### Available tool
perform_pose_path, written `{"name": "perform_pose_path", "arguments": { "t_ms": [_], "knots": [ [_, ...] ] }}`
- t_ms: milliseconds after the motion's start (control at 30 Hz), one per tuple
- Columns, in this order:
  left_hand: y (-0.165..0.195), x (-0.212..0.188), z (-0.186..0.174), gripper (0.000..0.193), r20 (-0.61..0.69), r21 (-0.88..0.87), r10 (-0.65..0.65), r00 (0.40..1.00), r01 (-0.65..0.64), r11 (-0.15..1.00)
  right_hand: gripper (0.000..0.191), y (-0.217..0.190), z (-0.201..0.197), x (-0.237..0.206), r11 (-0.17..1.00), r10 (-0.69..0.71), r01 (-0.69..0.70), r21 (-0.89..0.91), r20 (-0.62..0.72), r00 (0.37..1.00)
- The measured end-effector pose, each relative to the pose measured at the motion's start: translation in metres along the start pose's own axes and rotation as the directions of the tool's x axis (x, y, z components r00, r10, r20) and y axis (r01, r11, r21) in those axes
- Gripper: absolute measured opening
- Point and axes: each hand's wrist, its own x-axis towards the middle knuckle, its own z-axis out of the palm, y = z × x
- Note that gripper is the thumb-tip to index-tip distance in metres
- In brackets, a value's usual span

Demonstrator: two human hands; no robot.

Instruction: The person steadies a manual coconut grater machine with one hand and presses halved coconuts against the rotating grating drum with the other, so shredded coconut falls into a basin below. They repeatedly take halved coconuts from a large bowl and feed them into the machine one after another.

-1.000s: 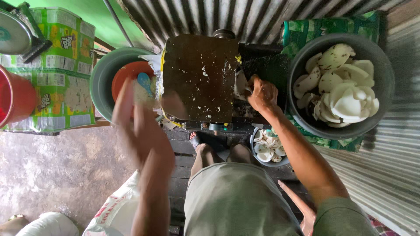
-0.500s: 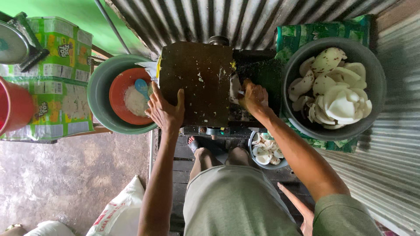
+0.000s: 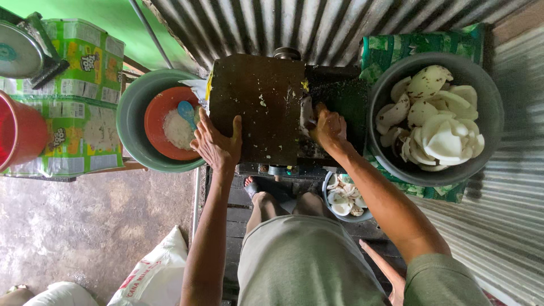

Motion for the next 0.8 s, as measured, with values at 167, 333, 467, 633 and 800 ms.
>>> {"name": "perform_pose_path", "arguments": {
  "t_ms": [167,333,467,633,800],
  "knots": [
    [0.001,0.000,0.000,0.099,0.058,-0.004,-0.053,0.997,0.053,0.999,0.015,0.002,-0.028,-0.012,0.888,0.140,-0.243,0.389,0.274,0.951],
    [0.001,0.000,-0.001,0.096,0.007,-0.037,-0.012,1.000,0.012,0.999,0.031,0.032,-0.058,-0.012,0.964,-0.033,-0.033,0.266,0.239,0.970],
    [0.001,-0.001,-0.001,0.093,0.039,-0.042,-0.039,0.998,0.041,0.998,0.041,0.045,-0.057,0.005,0.982,-0.148,0.114,0.151,0.235,0.961],
    [0.002,-0.001,-0.002,0.090,0.006,-0.039,-0.013,1.000,0.014,0.999,0.034,0.037,-0.051,0.016,0.993,-0.094,0.073,0.092,0.259,0.961],
    [0.003,-0.001,-0.003,0.088,0.011,-0.054,-0.009,1.000,0.010,0.998,0.042,0.029,-0.049,0.017,0.997,-0.071,0.064,0.035,0.269,0.960]
  ]
}}
